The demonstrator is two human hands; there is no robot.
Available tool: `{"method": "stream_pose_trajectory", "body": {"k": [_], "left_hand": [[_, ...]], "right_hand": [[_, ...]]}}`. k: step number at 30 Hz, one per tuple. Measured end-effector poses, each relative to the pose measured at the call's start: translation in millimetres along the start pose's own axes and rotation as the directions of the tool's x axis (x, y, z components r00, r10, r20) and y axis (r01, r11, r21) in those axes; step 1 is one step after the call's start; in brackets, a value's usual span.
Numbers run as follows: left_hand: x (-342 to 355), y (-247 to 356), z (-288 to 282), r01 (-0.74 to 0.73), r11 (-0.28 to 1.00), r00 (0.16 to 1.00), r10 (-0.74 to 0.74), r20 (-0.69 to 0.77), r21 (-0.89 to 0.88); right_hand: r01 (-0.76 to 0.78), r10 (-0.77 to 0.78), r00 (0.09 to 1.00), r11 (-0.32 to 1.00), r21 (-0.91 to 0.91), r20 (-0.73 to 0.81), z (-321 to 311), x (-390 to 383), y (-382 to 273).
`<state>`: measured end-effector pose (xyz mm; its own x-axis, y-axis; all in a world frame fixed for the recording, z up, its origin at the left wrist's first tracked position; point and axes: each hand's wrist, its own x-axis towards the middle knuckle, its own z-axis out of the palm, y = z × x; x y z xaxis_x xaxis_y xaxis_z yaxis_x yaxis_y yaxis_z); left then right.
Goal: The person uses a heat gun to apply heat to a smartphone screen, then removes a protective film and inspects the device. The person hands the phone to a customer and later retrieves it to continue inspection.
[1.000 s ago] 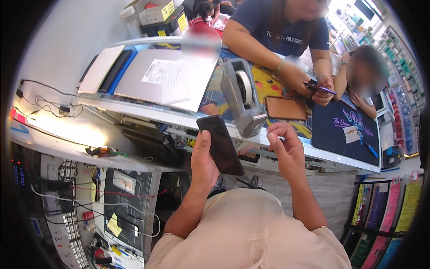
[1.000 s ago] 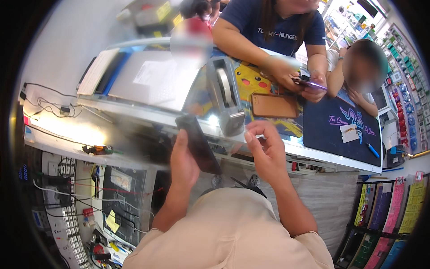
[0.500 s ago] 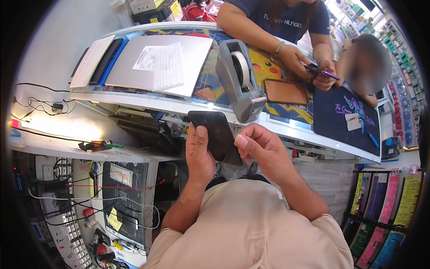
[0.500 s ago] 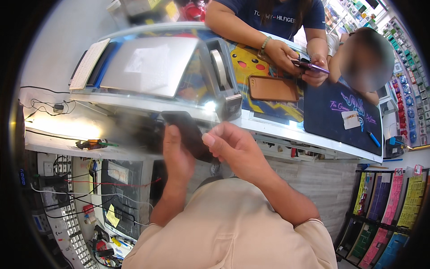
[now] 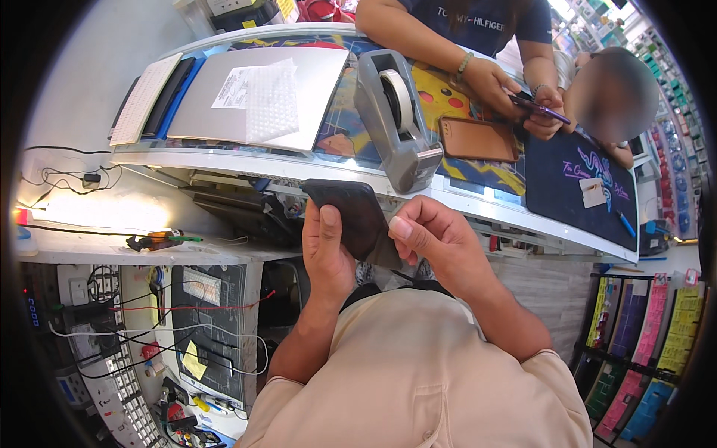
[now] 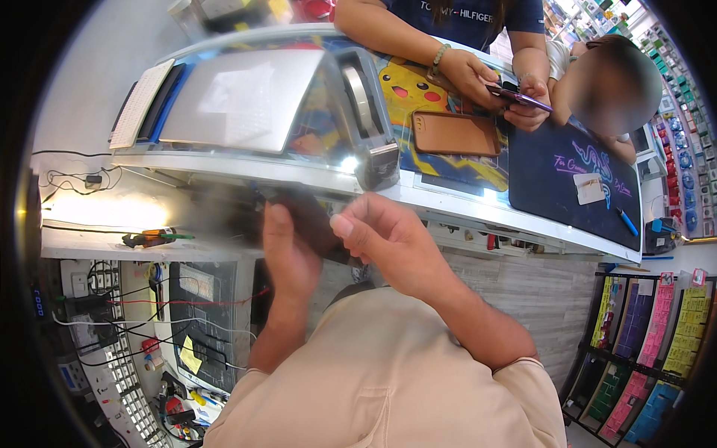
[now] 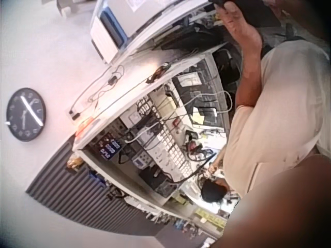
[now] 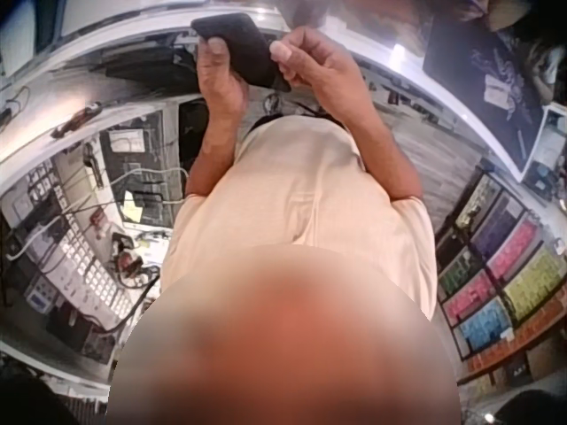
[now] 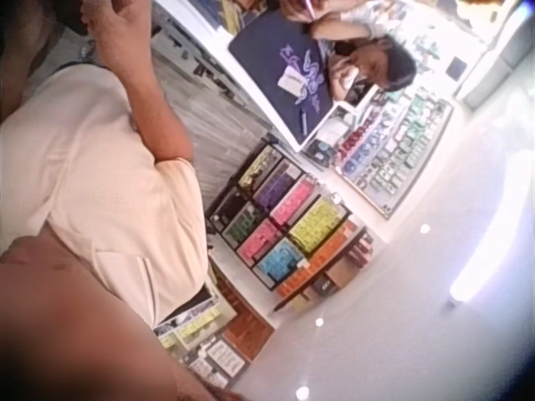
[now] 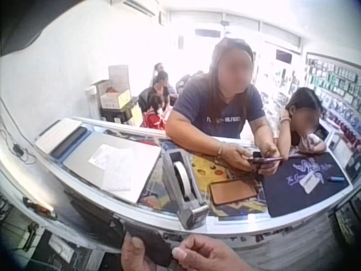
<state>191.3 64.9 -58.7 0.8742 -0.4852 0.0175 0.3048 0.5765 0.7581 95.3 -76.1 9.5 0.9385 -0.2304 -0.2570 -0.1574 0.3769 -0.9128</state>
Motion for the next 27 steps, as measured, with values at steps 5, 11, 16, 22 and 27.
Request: {"method": "stream_pose_trajectory", "body": {"k": [5, 11, 16, 22, 27], "left_hand": [[1, 0, 1, -0.030, 0.999, 0.999, 0.028, 0.036, 0.041], [1, 1, 1, -0.074, 0.995, 0.993, 0.068, 0.094, 0.066], [2, -1, -1, -0.126, 0.990, 0.990, 0.121, 0.079, 0.063], [0, -1, 3, -0.085, 0.996, 0.996, 0.085, -0.014, 0.040], [5, 2, 7, -0.037, 0.998, 0.989, 0.031, -0.142, -0.043]], "right_hand": [[-0.006, 0.005, 1.000, 1.000, -0.022, -0.009, -1, 0, -3], [-0.037, 0.034, 0.999, 0.997, -0.067, -0.041, -1, 2, -7], [-0.083, 0.079, 0.996, 0.991, -0.105, -0.045, -1, 4, -8], [-0.180, 0.174, 0.983, 0.970, -0.166, -0.052, -6, 10, 0], [-0.169, 0.169, 0.986, 0.976, -0.136, -0.011, -14, 6, 4]]}}
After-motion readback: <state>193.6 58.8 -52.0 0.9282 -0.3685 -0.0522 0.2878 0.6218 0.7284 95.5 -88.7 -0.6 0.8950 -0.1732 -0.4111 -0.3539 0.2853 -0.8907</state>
